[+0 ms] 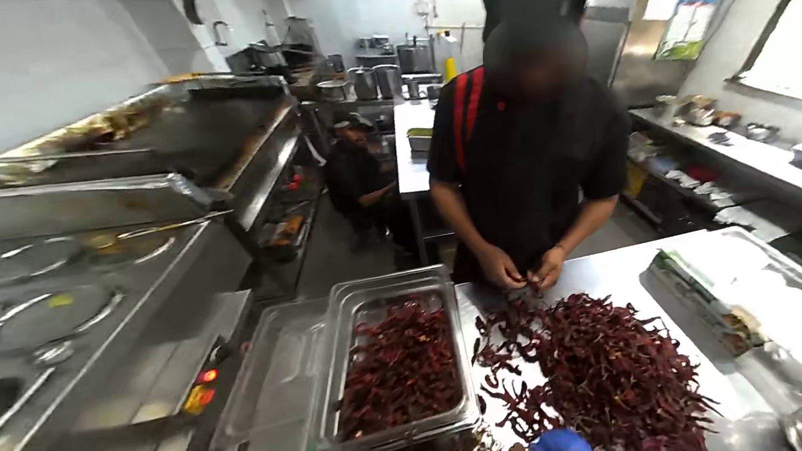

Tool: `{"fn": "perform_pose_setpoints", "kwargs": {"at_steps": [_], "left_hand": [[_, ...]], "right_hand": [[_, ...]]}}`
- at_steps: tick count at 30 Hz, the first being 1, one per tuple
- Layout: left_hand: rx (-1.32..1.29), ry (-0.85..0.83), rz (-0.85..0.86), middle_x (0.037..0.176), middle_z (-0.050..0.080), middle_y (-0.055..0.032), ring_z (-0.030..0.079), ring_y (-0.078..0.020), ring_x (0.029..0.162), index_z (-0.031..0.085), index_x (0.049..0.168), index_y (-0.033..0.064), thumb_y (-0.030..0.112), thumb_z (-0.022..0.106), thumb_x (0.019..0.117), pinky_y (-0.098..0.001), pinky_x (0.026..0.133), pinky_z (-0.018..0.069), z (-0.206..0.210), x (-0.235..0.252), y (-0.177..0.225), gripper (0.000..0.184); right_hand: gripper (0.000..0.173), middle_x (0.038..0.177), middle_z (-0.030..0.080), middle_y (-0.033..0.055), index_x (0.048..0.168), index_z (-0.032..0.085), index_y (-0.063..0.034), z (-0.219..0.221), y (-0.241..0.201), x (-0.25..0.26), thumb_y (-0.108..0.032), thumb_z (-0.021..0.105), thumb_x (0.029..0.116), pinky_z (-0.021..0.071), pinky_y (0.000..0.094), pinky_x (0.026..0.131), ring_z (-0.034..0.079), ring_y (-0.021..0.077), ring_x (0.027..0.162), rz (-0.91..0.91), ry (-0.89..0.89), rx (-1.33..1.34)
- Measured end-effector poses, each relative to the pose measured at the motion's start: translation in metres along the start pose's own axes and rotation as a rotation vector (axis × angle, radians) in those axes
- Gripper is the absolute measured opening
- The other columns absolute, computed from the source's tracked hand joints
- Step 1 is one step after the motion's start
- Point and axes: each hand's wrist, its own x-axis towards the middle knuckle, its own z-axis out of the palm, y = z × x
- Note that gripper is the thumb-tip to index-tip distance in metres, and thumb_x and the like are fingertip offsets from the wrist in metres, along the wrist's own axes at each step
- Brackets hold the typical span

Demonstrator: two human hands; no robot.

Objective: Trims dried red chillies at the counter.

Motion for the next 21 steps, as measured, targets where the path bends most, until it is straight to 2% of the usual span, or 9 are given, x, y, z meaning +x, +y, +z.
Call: {"fn": "perform_pose_setpoints", "kwargs": {"at_steps": [1,3,5,7,11,15,18,20,21], "left_hand": [[-0.262,0.096,0.026,0.087,0.072,-0.0146,0.071,-0.0284,0.08,0.07,0.114,0.0034,0.026,0.045,0.1086,-0.0492,0.078,0.0588,-0.005,0.007,-0.009,0.035],[-0.863,0.225,0.041,0.074,0.062,-0.003,0.055,-0.0119,0.058,0.067,0.115,0.0024,0.025,0.043,0.1094,-0.0293,0.054,0.0501,-0.019,0.013,-0.01,0.033],[-1.352,0.257,0.007,0.08,0.061,-0.0023,0.052,-0.0077,0.059,0.062,0.12,0.0023,0.022,0.039,0.1109,-0.0234,0.054,0.0474,-0.033,0.013,-0.001,0.032],[-1.59,0.268,-0.061,0.09,0.064,-0.0076,0.055,-0.0099,0.065,0.06,0.125,0.0039,0.021,0.035,0.1122,-0.0235,0.059,0.0482,-0.039,0.017,0.004,0.033],[-1.816,0.267,-0.205,0.1,0.067,-0.0138,0.067,-0.0195,0.08,0.057,0.133,0.006,0.014,0.035,0.1115,-0.0318,0.075,0.0589,-0.049,0.017,0.008,0.032],[-1.879,0.296,-0.148,0.11,0.067,-0.0156,0.069,-0.0246,0.095,0.057,0.133,0.0061,0.007,0.037,0.1092,-0.0395,0.088,0.0584,-0.053,0.018,0.015,0.03],[-1.867,0.301,-0.072,0.117,0.067,-0.018,0.069,-0.0297,0.105,0.056,0.138,0.0085,0.003,0.04,0.1077,-0.0469,0.098,0.0554,-0.056,0.017,0.019,0.034],[-1.812,0.3,-0.041,0.119,0.066,-0.0193,0.068,-0.0318,0.109,0.055,0.14,0.0092,0.002,0.041,0.107,-0.0495,0.101,0.0535,-0.057,0.018,0.022,0.037],[-1.777,0.296,-0.037,0.12,0.067,-0.0188,0.068,-0.0312,0.109,0.054,0.141,0.0106,0.002,0.041,0.1068,-0.0481,0.1,0.0542,-0.057,0.019,0.023,0.038]], "right_hand": [[0.034,0.072,0.068,0.005,0.081,0.074,-0.0063,-0.002,0.008,0.007,-0.028,0.058,0.1014,0.0562,0.0395,0.069,0.067,0.0172,0.07,0.081,0.052,0.217],[0.031,0.072,0.067,0.0051,0.082,0.069,-0.0033,-0.014,0.01,0.019,-0.023,0.056,0.1027,0.0546,0.0353,0.065,0.062,0.0153,0.066,0.243,0.061,0.719],[0.031,0.085,0.07,0.0095,0.094,0.068,-0.0011,-0.024,0.007,0.023,-0.021,0.046,0.1055,0.0553,0.0324,0.068,0.063,0.015,0.071,0.319,0.004,1.117],[0.025,0.091,0.071,0.0122,0.094,0.064,-0.0027,-0.026,0.001,0.024,-0.018,0.046,0.1047,0.0563,0.0292,0.067,0.065,0.0145,0.071,0.335,-0.018,1.362],[0.013,0.076,0.059,0.0033,0.086,0.056,-0.0102,-0.024,-0.026,0.026,-0.012,0.06,0.0975,0.0495,0.0238,0.059,0.056,0.0091,0.061,0.311,-0.099,1.523],[0.002,0.071,0.053,0.0007,0.098,0.056,-0.0106,-0.026,-0.036,0.027,-0.013,0.055,0.0978,0.0414,0.0217,0.053,0.048,0.0066,0.056,0.315,-0.169,1.377],[0.022,0.078,0.058,0.0015,0.111,0.061,-0.0086,-0.027,-0.035,0.026,-0.026,0.05,0.1046,0.0411,0.0207,0.052,0.048,0.0057,0.058,0.282,-0.261,1.311],[0.038,0.08,0.058,-0.0008,0.108,0.064,-0.0074,-0.028,-0.038,0.027,-0.04,0.046,0.1074,0.0414,0.0195,0.054,0.049,0.0046,0.06,0.213,-0.331,1.25],[0.04,0.08,0.058,-0.0013,0.106,0.065,-0.0069,-0.029,-0.042,0.027,-0.042,0.045,0.1078,0.0414,0.0196,0.055,0.049,0.0047,0.062,0.212,-0.342,1.212]]}}
